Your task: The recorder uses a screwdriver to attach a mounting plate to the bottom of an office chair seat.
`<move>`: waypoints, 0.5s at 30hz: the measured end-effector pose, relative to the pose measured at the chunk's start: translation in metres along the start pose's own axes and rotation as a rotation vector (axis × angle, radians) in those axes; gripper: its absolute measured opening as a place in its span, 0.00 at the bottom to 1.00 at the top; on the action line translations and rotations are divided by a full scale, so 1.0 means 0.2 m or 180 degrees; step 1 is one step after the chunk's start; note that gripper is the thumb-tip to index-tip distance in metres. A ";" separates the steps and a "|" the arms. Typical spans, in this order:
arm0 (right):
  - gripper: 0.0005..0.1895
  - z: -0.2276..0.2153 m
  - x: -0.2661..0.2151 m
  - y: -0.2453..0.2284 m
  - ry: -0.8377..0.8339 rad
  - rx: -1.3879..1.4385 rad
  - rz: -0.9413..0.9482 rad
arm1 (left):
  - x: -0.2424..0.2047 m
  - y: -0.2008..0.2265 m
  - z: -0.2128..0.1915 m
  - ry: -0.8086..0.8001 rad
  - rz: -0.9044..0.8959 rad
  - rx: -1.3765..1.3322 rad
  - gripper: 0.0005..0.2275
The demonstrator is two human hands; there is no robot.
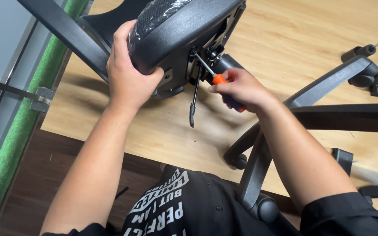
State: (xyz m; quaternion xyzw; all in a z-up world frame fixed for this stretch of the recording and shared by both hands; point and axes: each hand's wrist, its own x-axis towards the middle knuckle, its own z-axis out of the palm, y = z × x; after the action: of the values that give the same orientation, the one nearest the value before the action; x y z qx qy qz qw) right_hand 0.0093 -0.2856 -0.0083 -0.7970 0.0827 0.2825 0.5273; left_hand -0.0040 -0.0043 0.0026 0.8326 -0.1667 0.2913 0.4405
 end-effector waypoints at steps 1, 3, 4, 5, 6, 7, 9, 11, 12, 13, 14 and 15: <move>0.17 0.00 0.02 0.07 0.0014 -0.0003 -0.0004 | 0.00 0.00 0.00 0.0004 0.0010 -0.0010 0.35; 0.17 0.01 0.07 0.19 0.1617 -0.2513 -0.2074 | 0.00 -0.01 0.01 -0.0006 -0.0011 -0.0011 0.35; 0.17 0.02 0.04 0.15 0.1628 -0.2523 -0.2074 | -0.01 -0.01 0.01 0.0001 -0.0004 -0.0021 0.35; 0.17 0.04 0.01 0.10 0.1472 -0.2204 -0.1599 | -0.01 -0.01 0.01 0.0015 -0.0034 0.0003 0.35; 0.17 0.06 -0.02 0.05 0.1310 -0.1882 -0.1129 | -0.01 -0.01 0.01 0.0030 -0.0064 0.0026 0.34; 0.17 0.08 -0.05 0.00 0.1303 -0.1883 -0.1138 | -0.01 -0.01 0.01 0.0037 -0.0065 0.0035 0.34; 0.17 0.13 -0.10 -0.10 0.0739 -0.0902 0.0244 | -0.01 -0.01 0.01 0.0000 -0.0139 -0.0016 0.34; 0.19 -0.03 0.09 0.10 -0.0299 0.0512 0.0334 | -0.01 -0.01 0.00 -0.0005 -0.0131 0.0001 0.35; 0.22 -0.10 0.18 0.20 -0.1324 0.1936 0.0432 | -0.01 -0.01 0.00 -0.0026 -0.0118 0.0004 0.37; 0.22 -0.09 0.17 0.18 -0.1320 0.1938 0.0430 | -0.01 -0.01 0.01 -0.0028 -0.0115 0.0001 0.37; 0.19 -0.09 0.17 0.17 -0.1100 0.1565 0.0339 | -0.01 -0.01 0.01 -0.0017 -0.0097 -0.0019 0.37; 0.17 -0.08 0.16 0.16 -0.0881 0.1192 0.0250 | -0.01 -0.01 0.01 -0.0007 -0.0082 -0.0038 0.37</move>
State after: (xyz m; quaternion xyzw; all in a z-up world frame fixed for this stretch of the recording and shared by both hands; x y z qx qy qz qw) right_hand 0.0281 -0.3080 -0.0455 -0.6351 0.0916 0.3892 0.6609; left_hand -0.0033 -0.0049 -0.0002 0.8324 -0.1582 0.2837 0.4490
